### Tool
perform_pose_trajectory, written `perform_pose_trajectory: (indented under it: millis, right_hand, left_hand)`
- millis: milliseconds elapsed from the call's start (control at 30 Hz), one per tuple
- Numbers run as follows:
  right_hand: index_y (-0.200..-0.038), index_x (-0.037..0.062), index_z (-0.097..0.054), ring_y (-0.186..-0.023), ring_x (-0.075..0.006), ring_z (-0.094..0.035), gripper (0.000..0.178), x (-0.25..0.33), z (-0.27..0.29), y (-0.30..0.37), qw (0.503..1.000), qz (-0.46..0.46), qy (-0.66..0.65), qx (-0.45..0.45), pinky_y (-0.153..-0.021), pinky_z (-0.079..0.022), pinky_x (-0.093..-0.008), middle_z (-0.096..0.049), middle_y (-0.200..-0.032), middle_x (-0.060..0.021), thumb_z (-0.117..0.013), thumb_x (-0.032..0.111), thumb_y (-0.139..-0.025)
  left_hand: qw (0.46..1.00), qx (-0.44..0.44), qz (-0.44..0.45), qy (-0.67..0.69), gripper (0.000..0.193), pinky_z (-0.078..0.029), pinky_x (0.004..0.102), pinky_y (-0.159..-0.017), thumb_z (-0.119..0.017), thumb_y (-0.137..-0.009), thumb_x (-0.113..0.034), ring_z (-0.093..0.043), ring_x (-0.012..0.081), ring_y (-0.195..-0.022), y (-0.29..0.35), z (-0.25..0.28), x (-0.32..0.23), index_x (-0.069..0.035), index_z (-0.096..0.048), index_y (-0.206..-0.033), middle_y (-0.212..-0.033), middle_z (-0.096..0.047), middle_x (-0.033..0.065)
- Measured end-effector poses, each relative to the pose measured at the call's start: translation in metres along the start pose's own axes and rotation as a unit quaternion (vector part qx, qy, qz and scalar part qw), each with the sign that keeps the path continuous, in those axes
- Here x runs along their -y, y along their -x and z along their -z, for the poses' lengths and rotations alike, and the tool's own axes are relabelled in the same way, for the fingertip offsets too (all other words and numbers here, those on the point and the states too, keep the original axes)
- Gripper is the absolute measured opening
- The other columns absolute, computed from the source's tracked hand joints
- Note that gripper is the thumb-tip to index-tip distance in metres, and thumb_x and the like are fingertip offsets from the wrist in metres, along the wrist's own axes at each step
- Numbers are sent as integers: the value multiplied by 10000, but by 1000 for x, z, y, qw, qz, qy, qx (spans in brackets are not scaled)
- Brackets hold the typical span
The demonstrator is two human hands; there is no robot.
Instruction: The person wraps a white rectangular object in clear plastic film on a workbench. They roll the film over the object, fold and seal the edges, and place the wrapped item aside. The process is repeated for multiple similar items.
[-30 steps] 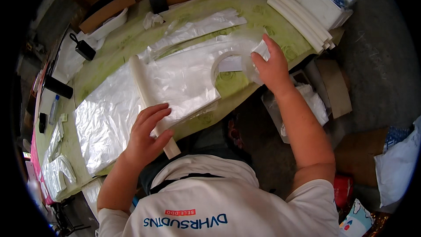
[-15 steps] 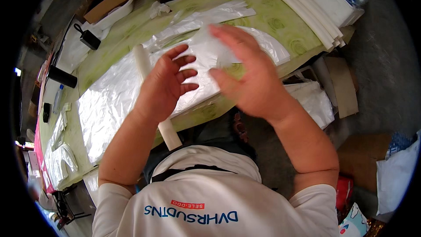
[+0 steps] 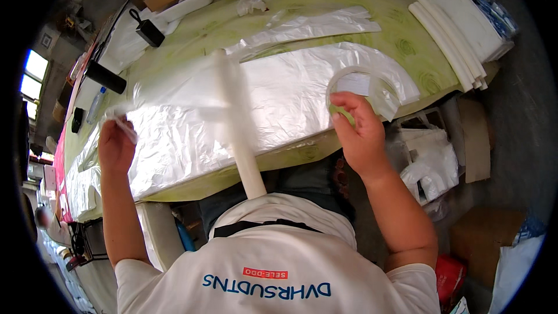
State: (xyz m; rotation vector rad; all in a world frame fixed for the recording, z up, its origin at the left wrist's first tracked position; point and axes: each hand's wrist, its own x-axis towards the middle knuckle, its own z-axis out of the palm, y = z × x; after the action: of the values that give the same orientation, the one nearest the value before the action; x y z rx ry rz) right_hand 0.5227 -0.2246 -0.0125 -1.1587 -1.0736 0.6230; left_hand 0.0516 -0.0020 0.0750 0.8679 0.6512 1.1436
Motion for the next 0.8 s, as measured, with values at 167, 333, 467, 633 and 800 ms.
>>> perform_pose_trajectory:
  millis: [167,333,467,633,800]
  right_hand:
    - [-1218,-14,-590,-1182,-154,-565,268,-13,-14,15,999,-41,-1,19,-1058,-413,-315,-631,-1215,-67,-563,-51,-954]
    - [-1144,17,-634,-1127,-215,-589,245,-6,-36,16,994,21,102,32,-1022,-441,-344,-650,-1175,-85,-616,-50,-909]
    - [-1054,31,-659,-1093,-311,-594,232,9,-51,11,955,169,240,42,-1007,-455,-397,-656,-1121,-123,-652,-66,-844]
    - [-1009,42,-667,-1123,-345,-590,220,17,-70,21,957,172,225,64,-999,-458,-440,-658,-1107,-129,-655,-69,-820]
    - [-1042,58,-678,-1146,-362,-576,257,17,-83,32,951,168,226,126,-1022,-452,-448,-658,-1132,-129,-691,-26,-800]
  left_hand:
    - [975,-170,98,-104,136,-496,291,-735,-592,-1002,-232,-614,119,-833,38,106,-10,-119,-651,-1048,-945,-660,-10]
    - [921,-298,35,-247,96,-399,251,-683,-636,-957,-203,-524,60,-774,30,96,8,-174,-655,-1046,-876,-598,-57]
    - [796,-204,-213,-529,142,-469,256,-681,-699,-913,-126,-554,75,-757,4,89,35,-80,-656,-1041,-873,-631,-27]
    - [774,-58,-180,-605,221,-553,345,-807,-670,-889,-77,-686,212,-874,-20,-62,98,-58,-641,-1108,-1024,-689,93]
    - [743,58,-151,-649,379,-489,435,-981,-628,-904,-197,-617,317,-1127,-10,-90,160,-86,-636,-1266,-1243,-631,138]
